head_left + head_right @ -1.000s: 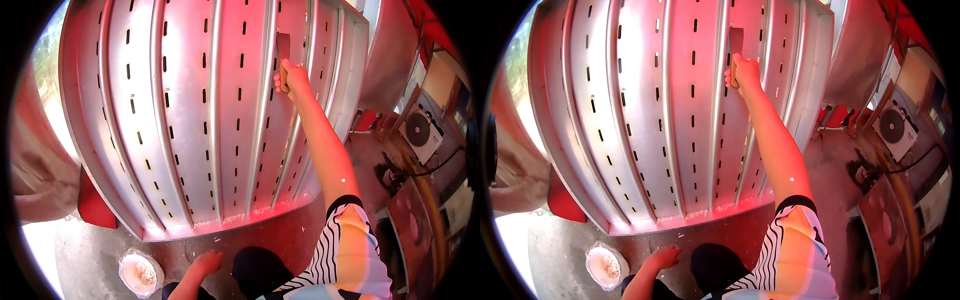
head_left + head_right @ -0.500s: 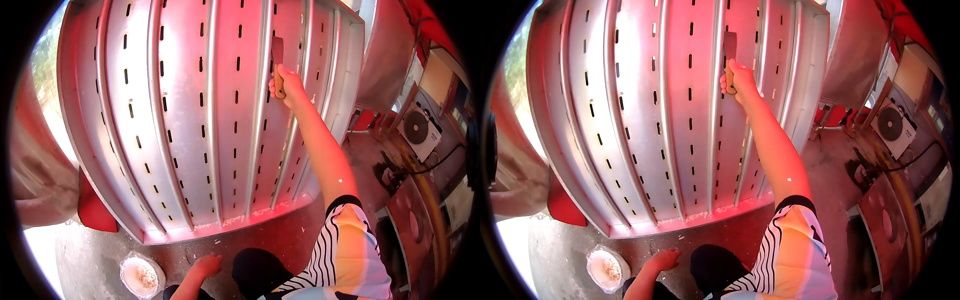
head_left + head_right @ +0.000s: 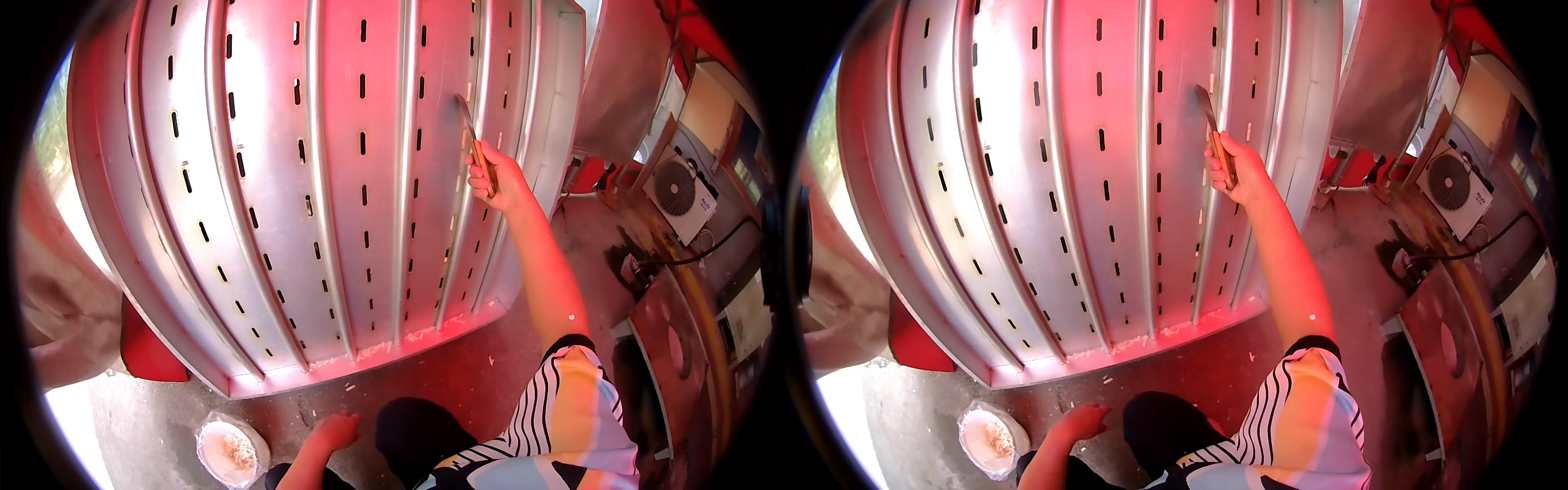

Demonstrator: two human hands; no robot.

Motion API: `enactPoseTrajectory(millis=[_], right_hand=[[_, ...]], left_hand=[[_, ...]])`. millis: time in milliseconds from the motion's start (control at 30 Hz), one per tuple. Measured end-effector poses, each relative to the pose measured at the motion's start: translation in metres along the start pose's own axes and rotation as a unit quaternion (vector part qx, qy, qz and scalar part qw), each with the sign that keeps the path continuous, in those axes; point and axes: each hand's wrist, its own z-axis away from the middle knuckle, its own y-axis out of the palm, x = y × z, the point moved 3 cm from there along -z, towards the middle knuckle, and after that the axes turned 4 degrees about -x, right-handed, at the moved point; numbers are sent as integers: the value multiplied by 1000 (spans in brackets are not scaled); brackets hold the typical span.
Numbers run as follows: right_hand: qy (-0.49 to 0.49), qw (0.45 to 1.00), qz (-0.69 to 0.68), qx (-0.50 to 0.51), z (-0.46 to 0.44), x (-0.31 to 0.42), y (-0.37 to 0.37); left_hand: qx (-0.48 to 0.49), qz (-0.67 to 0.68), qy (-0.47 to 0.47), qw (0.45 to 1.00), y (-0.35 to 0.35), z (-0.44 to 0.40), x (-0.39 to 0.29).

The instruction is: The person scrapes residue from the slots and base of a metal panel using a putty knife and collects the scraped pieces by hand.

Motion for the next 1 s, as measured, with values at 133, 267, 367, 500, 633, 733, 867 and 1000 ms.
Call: enactPoseTrajectory(millis=[133, 267, 367, 500, 633, 733, 867, 1000], right_hand=[[-5, 1000, 13, 9, -7, -6, -15], [-13, 1000, -22, 8, -16, 1, -20], [1, 1000, -4, 3, -13, 0, -18], [-44, 996, 62, -53, -22, 12, -3], [-142, 969, 167, -110, -37, 3, -3], [-217, 966, 111, -86, -51, 46, 18], [-173, 979, 97, -46, -42, 54, 36], [-187, 975, 100, -62, -51, 68, 36]], left_hand=[[-10, -5, 8, 1000, -1, -7, -3], [22, -7, 20, 1000, 14, -12, 7], [-3, 13, 28, 1000, 14, -12, 10], [5, 9, 3, 1000, -1, -5, 1], [32, -6, 8, 999, 7, -9, 4], [48, -12, -3, 999, 7, -8, 3], [-71, 8, 69, 995, 15, -9, 18], [-6, -1, -12, 1000, -4, -8, 3]])
